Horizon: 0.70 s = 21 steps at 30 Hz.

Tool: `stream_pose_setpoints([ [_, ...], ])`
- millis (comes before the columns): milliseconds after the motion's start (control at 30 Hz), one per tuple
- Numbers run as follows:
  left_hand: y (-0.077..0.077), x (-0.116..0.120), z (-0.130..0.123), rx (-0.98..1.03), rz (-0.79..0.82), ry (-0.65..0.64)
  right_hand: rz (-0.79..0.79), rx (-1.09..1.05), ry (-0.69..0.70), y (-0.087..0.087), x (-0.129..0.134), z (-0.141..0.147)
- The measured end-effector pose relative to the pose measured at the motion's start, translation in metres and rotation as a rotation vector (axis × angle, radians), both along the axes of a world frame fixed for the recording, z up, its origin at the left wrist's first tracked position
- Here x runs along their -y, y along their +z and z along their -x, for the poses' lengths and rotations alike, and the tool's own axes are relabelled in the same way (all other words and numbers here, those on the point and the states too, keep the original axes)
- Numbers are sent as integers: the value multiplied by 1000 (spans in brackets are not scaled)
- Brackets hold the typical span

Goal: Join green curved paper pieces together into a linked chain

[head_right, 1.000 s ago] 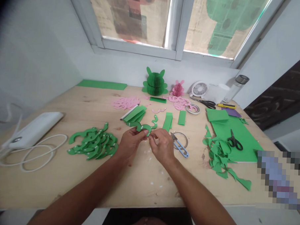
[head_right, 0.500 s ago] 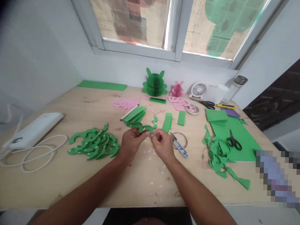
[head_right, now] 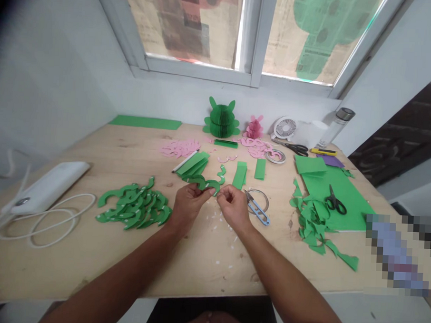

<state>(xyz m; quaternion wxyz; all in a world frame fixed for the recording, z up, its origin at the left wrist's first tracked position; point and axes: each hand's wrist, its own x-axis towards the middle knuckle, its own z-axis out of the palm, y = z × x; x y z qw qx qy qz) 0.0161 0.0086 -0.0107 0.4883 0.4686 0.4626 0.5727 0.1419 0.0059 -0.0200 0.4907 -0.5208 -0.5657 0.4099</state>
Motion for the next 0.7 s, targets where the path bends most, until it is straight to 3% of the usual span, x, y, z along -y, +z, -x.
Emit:
stream_pose_setpoints([
  [533, 7, 3, -2, -2, 27, 14, -8, 31, 6, -3, -1, -2],
  [700, 2, 1, -2, 20, 37, 12, -9, 30, 6, -2, -1, -1],
])
